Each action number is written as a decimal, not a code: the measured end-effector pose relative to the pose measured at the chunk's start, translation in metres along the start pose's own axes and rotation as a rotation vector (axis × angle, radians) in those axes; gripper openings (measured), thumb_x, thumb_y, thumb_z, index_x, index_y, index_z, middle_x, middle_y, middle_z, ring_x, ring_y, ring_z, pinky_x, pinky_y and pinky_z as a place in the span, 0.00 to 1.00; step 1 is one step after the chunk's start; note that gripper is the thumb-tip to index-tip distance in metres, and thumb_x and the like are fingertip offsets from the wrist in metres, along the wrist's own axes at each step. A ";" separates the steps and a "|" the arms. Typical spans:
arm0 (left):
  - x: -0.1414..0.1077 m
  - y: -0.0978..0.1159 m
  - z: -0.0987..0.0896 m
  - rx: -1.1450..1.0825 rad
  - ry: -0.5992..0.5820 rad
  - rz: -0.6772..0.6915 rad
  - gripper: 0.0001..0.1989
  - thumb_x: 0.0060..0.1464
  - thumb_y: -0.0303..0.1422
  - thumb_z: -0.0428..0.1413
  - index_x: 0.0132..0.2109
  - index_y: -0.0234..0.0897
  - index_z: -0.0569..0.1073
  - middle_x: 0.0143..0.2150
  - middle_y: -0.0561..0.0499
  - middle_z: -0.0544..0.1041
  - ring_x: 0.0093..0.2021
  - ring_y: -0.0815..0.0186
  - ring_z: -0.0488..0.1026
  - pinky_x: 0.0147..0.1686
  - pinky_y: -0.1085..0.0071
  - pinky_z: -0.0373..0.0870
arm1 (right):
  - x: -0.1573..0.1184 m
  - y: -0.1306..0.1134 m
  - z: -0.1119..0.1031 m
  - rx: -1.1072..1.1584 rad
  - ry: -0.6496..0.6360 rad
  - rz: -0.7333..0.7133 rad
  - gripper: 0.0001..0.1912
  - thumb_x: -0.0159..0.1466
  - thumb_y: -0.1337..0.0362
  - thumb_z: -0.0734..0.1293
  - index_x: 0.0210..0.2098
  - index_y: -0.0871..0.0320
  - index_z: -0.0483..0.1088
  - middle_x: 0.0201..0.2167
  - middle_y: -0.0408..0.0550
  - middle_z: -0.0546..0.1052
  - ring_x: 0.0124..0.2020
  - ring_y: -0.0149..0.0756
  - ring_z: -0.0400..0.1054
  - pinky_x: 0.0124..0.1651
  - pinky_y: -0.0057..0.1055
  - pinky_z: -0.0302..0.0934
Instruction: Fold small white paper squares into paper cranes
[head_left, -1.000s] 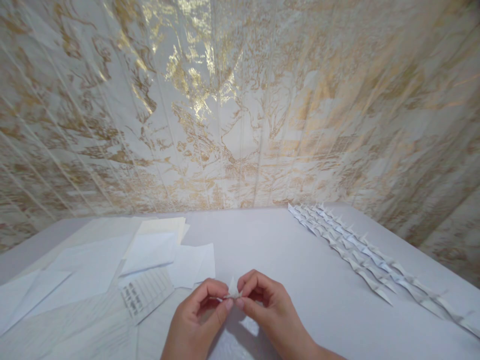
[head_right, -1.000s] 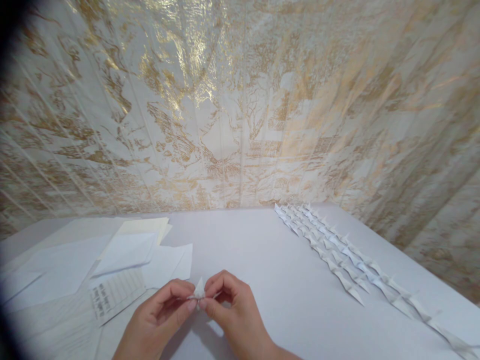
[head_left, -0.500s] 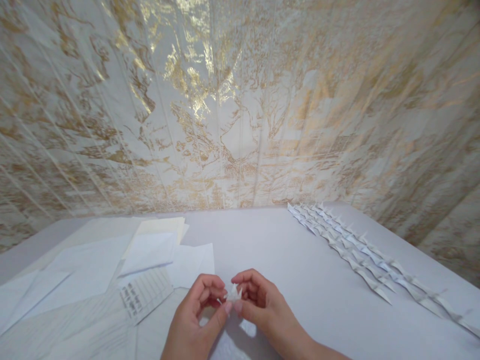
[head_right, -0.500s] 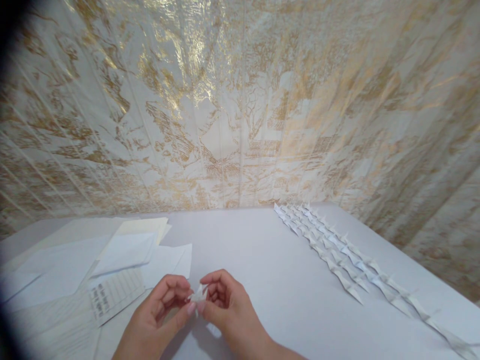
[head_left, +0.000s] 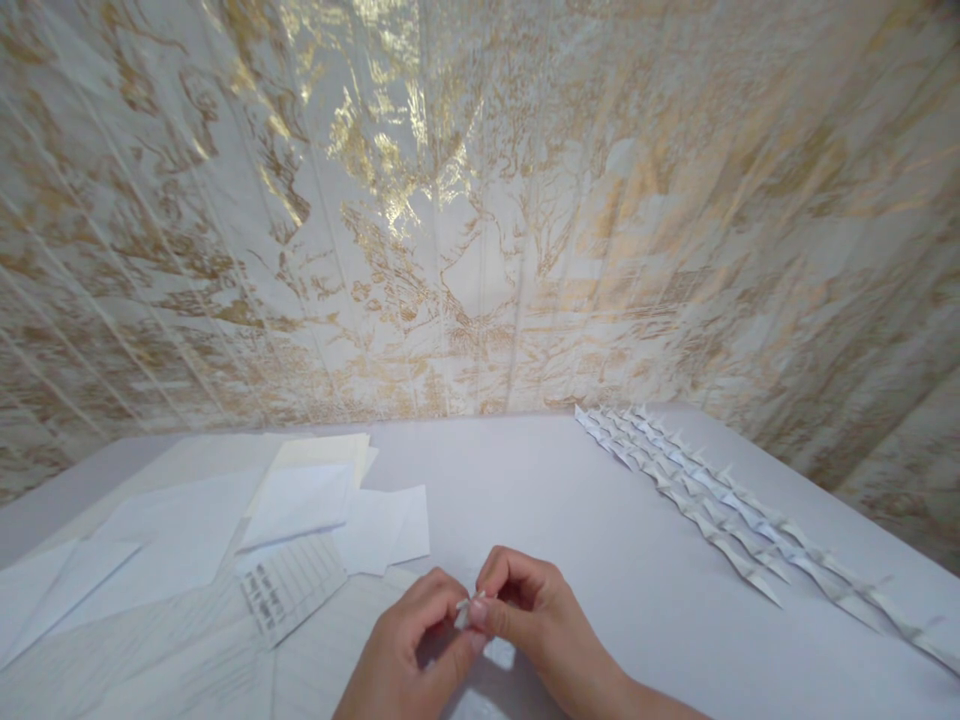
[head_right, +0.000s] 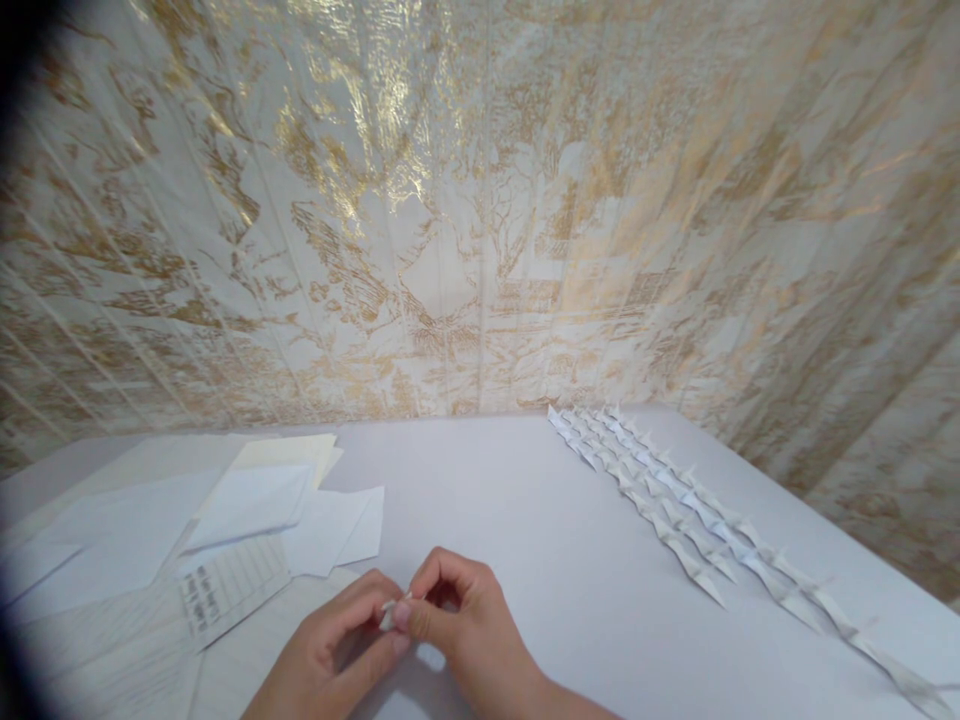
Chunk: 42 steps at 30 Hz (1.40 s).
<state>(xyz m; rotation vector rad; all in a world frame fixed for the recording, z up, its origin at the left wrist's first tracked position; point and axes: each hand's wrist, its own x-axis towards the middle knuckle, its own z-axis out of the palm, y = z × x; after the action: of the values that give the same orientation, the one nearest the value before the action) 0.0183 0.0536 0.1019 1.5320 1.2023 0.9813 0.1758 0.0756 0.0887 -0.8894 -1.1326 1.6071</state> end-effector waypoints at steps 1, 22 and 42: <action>0.000 0.001 -0.001 0.011 -0.007 0.017 0.16 0.56 0.44 0.59 0.25 0.41 0.69 0.28 0.54 0.69 0.32 0.63 0.68 0.35 0.71 0.61 | 0.000 0.001 0.000 0.023 -0.002 0.004 0.23 0.48 0.51 0.82 0.21 0.60 0.69 0.21 0.41 0.72 0.25 0.30 0.62 0.33 0.30 0.53; 0.007 -0.017 -0.011 0.123 -0.004 0.019 0.18 0.55 0.41 0.59 0.25 0.42 0.61 0.29 0.56 0.66 0.32 0.62 0.65 0.35 0.69 0.59 | 0.004 -0.013 -0.009 -0.237 -0.010 -0.186 0.16 0.61 0.50 0.74 0.32 0.56 0.72 0.28 0.41 0.69 0.31 0.34 0.60 0.38 0.32 0.54; 0.010 -0.026 -0.011 0.179 0.034 0.060 0.08 0.52 0.32 0.55 0.26 0.42 0.67 0.29 0.55 0.69 0.33 0.62 0.69 0.36 0.70 0.62 | 0.006 -0.015 -0.015 -1.118 -0.170 -0.719 0.05 0.65 0.71 0.71 0.33 0.56 0.73 0.31 0.45 0.77 0.34 0.36 0.68 0.38 0.30 0.60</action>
<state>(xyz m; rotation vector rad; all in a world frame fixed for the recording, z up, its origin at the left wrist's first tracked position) 0.0037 0.0680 0.0797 1.7062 1.3031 0.9633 0.1918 0.0867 0.0982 -0.8321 -2.2155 0.3757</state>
